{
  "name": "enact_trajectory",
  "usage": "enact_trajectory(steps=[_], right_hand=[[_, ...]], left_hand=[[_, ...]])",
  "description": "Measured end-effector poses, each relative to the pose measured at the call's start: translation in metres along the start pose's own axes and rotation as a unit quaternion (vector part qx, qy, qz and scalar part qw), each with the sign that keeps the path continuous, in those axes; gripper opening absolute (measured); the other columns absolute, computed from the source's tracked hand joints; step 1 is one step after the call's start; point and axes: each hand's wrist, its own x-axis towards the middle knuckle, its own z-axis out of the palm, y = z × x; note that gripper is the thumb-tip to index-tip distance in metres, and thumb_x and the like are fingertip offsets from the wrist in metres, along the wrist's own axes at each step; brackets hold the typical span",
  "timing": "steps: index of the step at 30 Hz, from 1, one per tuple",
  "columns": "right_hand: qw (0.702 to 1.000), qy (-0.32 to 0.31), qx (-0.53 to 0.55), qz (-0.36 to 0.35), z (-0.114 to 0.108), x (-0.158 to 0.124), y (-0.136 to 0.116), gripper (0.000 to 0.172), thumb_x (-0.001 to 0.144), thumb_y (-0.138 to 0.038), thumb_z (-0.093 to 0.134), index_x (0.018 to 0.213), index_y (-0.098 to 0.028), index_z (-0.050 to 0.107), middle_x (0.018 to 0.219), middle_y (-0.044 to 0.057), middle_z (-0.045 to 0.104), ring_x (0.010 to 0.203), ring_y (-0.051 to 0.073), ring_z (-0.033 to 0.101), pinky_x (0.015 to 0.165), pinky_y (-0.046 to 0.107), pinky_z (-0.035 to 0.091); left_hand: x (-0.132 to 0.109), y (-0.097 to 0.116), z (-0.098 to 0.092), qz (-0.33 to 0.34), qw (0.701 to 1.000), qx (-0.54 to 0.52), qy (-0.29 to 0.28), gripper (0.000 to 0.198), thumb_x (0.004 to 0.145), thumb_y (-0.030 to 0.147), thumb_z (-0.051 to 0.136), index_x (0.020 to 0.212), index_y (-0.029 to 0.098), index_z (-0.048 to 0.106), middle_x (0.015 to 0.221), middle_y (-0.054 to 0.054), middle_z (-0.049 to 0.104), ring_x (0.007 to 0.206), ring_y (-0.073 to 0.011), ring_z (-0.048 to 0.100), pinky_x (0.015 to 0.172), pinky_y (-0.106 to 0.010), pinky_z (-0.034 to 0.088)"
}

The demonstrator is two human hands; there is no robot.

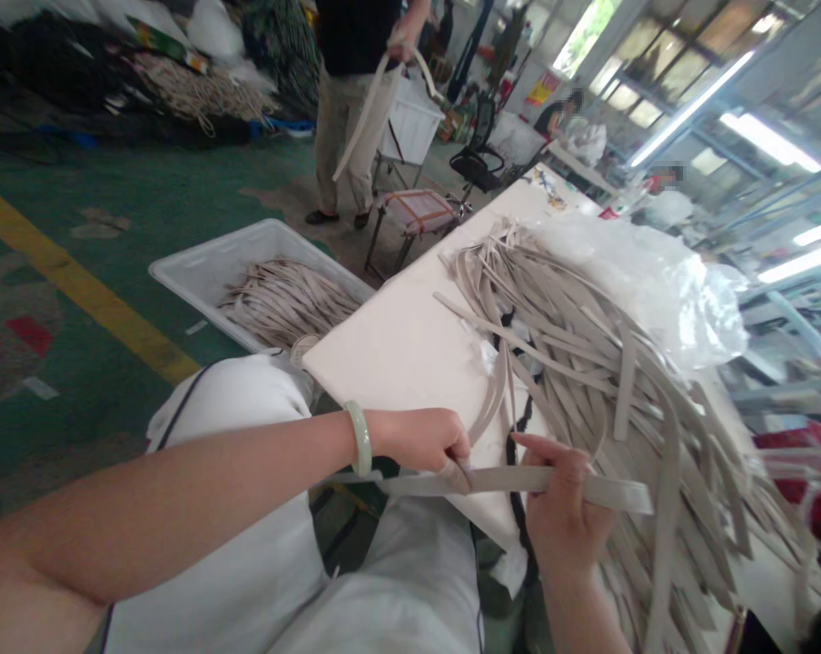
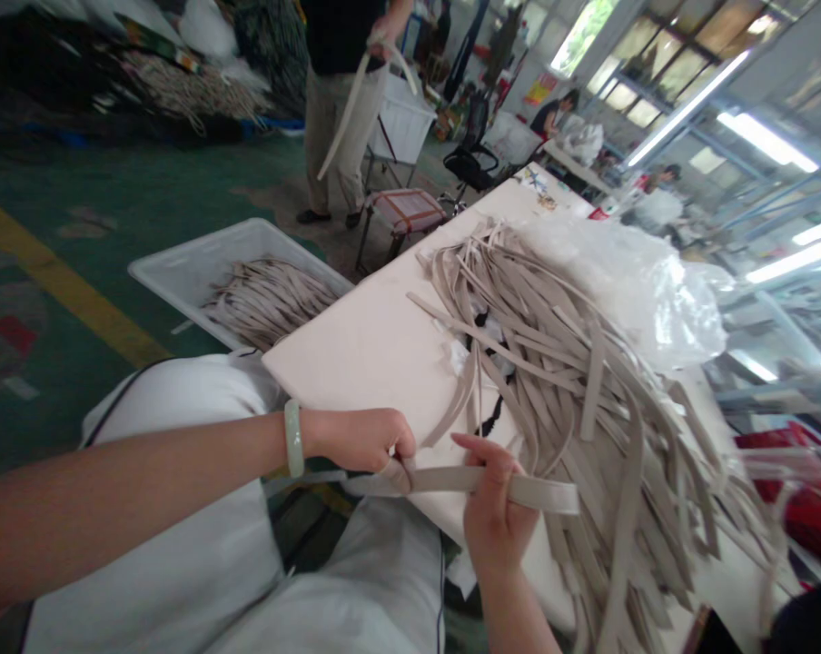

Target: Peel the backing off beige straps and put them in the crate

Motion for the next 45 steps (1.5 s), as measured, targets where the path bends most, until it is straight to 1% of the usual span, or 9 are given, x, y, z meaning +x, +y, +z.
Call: enact_trajectory(steps=[4,7,12,18,28,34,37,41,45], right_hand=[[0.994,-0.097,-0.024,-0.045,-0.011,0.011,0.006,0.052,0.098,-0.049,0.04,0.082,-0.015,0.076,0.061,0.004,0.061,0.052,0.013,0.053,0.048,0.025,0.038],[0.994,-0.061,-0.036,-0.089,-0.017,0.017,0.001,0.052,0.099,-0.047,0.039,0.078,-0.016,0.075,0.061,0.004,0.063,0.051,0.014,0.055,0.047,0.025,0.039],[0.972,-0.189,-0.074,-0.122,-0.011,0.018,-0.006,0.044,0.099,-0.041,0.04,0.083,-0.02,0.075,0.073,0.005,0.071,0.065,0.017,0.064,0.062,0.028,0.048],[0.966,-0.186,-0.085,-0.16,-0.004,0.011,0.011,0.037,0.099,-0.032,0.04,0.092,-0.02,0.075,0.074,0.004,0.071,0.065,0.017,0.065,0.062,0.027,0.051],[0.973,-0.217,0.023,-0.078,0.005,0.004,0.005,0.039,0.093,-0.039,0.053,0.126,-0.022,0.065,0.082,0.004,0.063,0.071,0.017,0.058,0.067,0.032,0.048],[0.925,0.012,0.355,0.137,-0.018,0.036,-0.005,0.049,0.092,-0.053,0.041,0.096,-0.019,0.075,0.054,-0.005,0.029,0.047,0.011,0.032,0.047,0.025,0.033],[0.947,0.056,0.29,0.122,-0.008,0.028,0.003,0.046,0.093,-0.048,0.044,0.081,-0.017,0.075,0.05,-0.003,0.038,0.046,0.011,0.036,0.046,0.025,0.031],[0.983,-0.029,0.154,0.097,0.013,0.004,0.013,0.047,0.095,-0.05,0.045,0.094,-0.013,0.074,0.059,0.001,0.052,0.049,0.012,0.043,0.046,0.026,0.029],[0.983,0.026,0.155,0.099,0.0,0.014,0.014,0.04,0.091,-0.048,0.056,0.09,-0.012,0.072,0.059,0.001,0.053,0.046,0.01,0.041,0.043,0.025,0.025]], left_hand=[[0.002,0.0,-0.003,-0.001,1.0,0.016,0.01,0.004,0.07,0.011,0.07,0.068,0.009,0.073,0.05,0.006,0.046,0.053,-0.007,0.039,0.05,-0.02,0.028],[0.002,0.001,-0.004,0.0,1.0,0.001,0.015,0.009,0.072,0.013,0.07,0.064,0.008,0.071,0.049,0.006,0.042,0.053,-0.0066,0.038,0.05,-0.02,0.027],[0.001,0.002,-0.002,0.01,1.0,-0.023,0.005,0.012,0.075,0.017,0.072,0.081,0.008,0.077,0.06,0.003,0.059,0.06,-0.0085,0.048,0.056,-0.018,0.035],[-0.001,-0.002,0.001,0.033,0.999,-0.038,-0.001,0.012,0.076,0.018,0.07,0.081,0.01,0.076,0.068,0.0,0.066,0.063,-0.01,0.053,0.061,-0.019,0.039],[0.0,0.008,-0.007,0.045,0.997,-0.045,0.036,0.01,0.075,0.009,0.062,0.07,0.008,0.071,0.057,0.003,0.054,0.057,-0.0078,0.045,0.055,-0.02,0.033],[-0.002,0.007,-0.012,0.022,0.999,0.012,0.043,0.024,0.075,0.024,0.07,0.057,0.009,0.064,0.048,0.006,0.039,0.051,-0.0067,0.035,0.05,-0.022,0.024],[0.0,0.005,-0.01,0.018,0.999,-0.001,0.042,0.016,0.074,0.017,0.068,0.061,0.009,0.068,0.05,0.005,0.043,0.054,-0.0074,0.038,0.051,-0.022,0.026],[0.002,0.003,-0.007,0.023,0.997,-0.072,0.0,0.014,0.075,0.013,0.063,0.081,0.011,0.075,0.063,0.003,0.06,0.063,-0.01,0.048,0.059,-0.019,0.035],[0.0,0.003,-0.01,-0.017,1.0,-0.016,0.002,0.013,0.067,0.004,0.059,0.066,0.01,0.07,0.054,0.004,0.053,0.056,-0.0084,0.043,0.053,-0.021,0.03]])
